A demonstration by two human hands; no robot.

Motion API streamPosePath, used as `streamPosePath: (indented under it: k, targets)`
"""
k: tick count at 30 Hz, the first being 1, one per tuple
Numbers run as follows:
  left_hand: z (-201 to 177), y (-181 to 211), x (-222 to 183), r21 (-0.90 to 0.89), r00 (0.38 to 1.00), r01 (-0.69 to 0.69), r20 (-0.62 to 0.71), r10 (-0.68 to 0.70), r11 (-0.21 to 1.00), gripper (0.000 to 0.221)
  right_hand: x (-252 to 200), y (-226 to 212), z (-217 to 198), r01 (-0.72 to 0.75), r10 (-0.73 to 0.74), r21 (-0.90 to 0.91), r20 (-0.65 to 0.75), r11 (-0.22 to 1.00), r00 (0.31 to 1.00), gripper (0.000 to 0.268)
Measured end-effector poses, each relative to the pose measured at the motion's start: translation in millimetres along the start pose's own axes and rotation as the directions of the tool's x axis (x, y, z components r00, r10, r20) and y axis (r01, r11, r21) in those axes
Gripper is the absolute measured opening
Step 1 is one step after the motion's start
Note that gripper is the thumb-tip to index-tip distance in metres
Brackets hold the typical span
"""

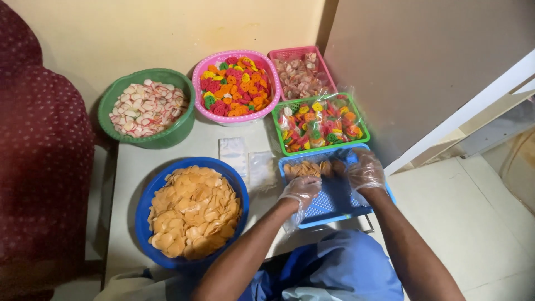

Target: The person is bagging yellow crackers from a large blue bowl into small individual plastic bags.

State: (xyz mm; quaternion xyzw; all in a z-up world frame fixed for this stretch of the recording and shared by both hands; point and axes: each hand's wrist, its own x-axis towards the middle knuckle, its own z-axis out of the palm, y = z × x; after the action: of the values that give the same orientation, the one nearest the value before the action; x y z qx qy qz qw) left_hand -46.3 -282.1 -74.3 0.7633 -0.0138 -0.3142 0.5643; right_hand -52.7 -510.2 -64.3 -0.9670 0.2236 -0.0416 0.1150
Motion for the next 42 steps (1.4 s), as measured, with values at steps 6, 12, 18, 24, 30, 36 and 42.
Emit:
streamPosePath:
  k: [6, 12, 18, 24, 30, 36, 42]
  targets:
    - [-83.3, 12.4, -22.9, 0.055, 0.99, -0.14, 0.018, 0.139, 0.989, 0.043, -7.1, -74.3, -33.5, 0.256, -0.237, 0.116, -0.157, 0.96, 0.959, 0.026]
    - [-182.0, 35.5, -79.6, 0.598, 0.987, 0.063, -0.155, 0.038, 0.799, 0.042, -10.2, -171.4, -41.2, 0.593, -0.591, 0.055, 0.196, 0.804, 0.783, 0.023]
    - [-254.8, 20.9, -104.8, 0.781, 0.972, 0.093, -0.207, 0.115, 0.618, 0.046, 19.1, -245.8, 53.3, 0.827, -0.595, -0.333, 0.578, 0.453, 0.558, 0.042]
    - [-288.4, 5.5, -126.2, 0.747, 0.957, 0.099, -0.253, 0.143, 0.658, 0.044, 67.9, -252.1, 200.7, 0.799, -0.561, -0.203, 0.615, 0.567, 0.554, 0.024]
    - [-298.2, -28.5, -111.3, 0.663, 0.937, 0.083, -0.306, 0.167, 0.744, 0.042, 13.9, -251.4, 157.9, 0.854, -0.451, -0.46, 0.726, 0.243, 0.519, 0.031]
    - [-291.7, -50.2, -85.8, 0.737, 0.897, 0.077, -0.346, 0.276, 0.672, 0.032, -20.4, -257.3, 106.8, 0.715, -0.422, -0.343, 0.624, 0.609, 0.658, 0.027]
    - [-294.3, -77.9, -64.4, 0.727, 0.882, 0.101, -0.381, 0.276, 0.679, 0.033, -17.6, -251.9, 126.3, 0.7, -0.453, -0.409, 0.551, 0.586, 0.701, 0.027]
